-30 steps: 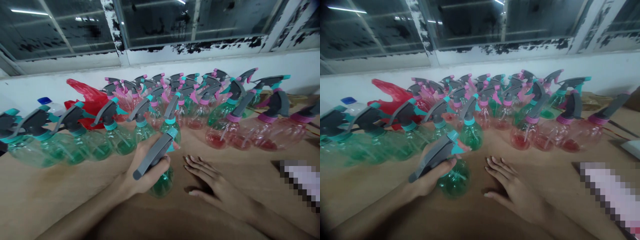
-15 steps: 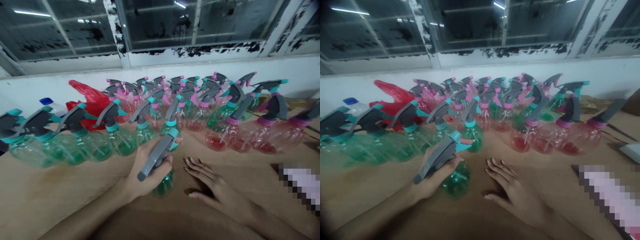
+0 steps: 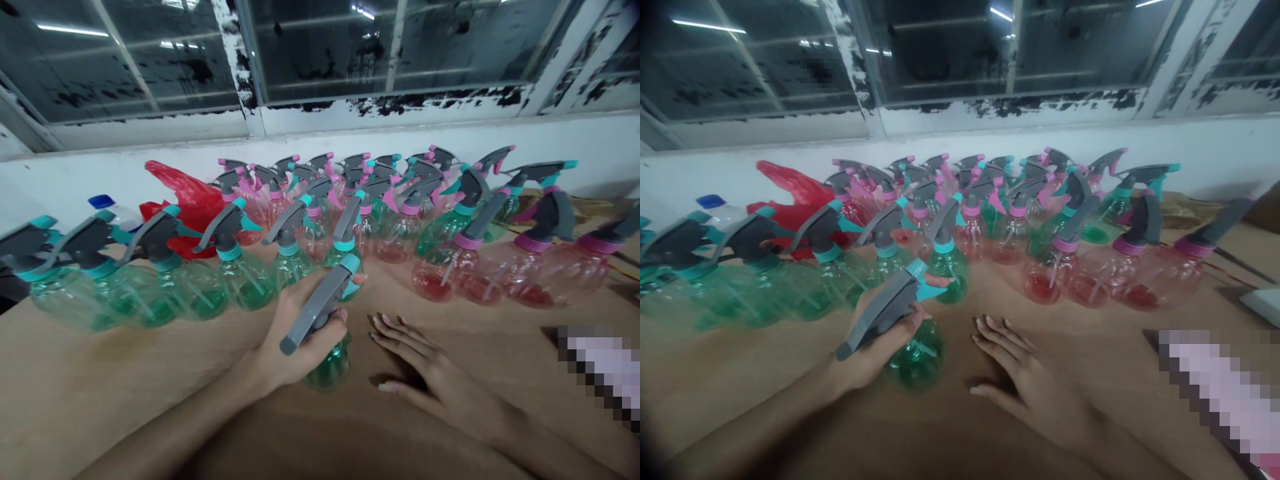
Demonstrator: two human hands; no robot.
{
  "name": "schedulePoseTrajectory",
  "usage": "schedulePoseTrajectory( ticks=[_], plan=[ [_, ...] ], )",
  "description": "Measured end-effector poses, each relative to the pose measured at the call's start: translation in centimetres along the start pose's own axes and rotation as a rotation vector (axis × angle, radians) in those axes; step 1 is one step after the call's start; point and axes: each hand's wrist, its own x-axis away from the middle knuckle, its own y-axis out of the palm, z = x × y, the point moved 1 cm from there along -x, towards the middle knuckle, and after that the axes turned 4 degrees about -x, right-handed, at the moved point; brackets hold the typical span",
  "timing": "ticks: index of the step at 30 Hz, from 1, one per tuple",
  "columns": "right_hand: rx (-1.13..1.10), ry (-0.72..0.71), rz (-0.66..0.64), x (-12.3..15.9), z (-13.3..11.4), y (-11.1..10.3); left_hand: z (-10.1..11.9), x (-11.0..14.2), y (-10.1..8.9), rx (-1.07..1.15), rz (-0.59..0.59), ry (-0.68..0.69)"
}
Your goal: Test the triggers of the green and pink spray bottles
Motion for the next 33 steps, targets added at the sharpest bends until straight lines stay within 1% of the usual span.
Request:
schedulePoseTrajectory(
  ticks=[5,9,15,23,28,33],
  plan=[
    [0.004,0.005,-0.009,0.0,0.2,0.1,0.0,-0.2,-0.1,-0.029,0.004,0.005],
    [0.008,0.006,-0.005,0.1,0.1,0.1,0.5,-0.5,-0.5,-0.05,-0.023,0.03],
    [-0.013,0.003,0.007,0.1,0.0,0.1,1.0,-0.3,-0.9,-0.1,-0.022,0.045],
    [-0.005,-0.009,0.022,0.1,0.1,0.2,0.9,-0.2,-0.8,-0.07,-0.038,0.094],
    [0.031,-0.002,-0.012,0.1,0.1,0.2,0.6,-0.1,-0.5,-0.079,-0.042,0.05],
    [0.018,-0.013,-0.003,0.1,0.3,0.3,0.4,0.0,-0.2,-0.042,-0.032,0.023]
  ],
)
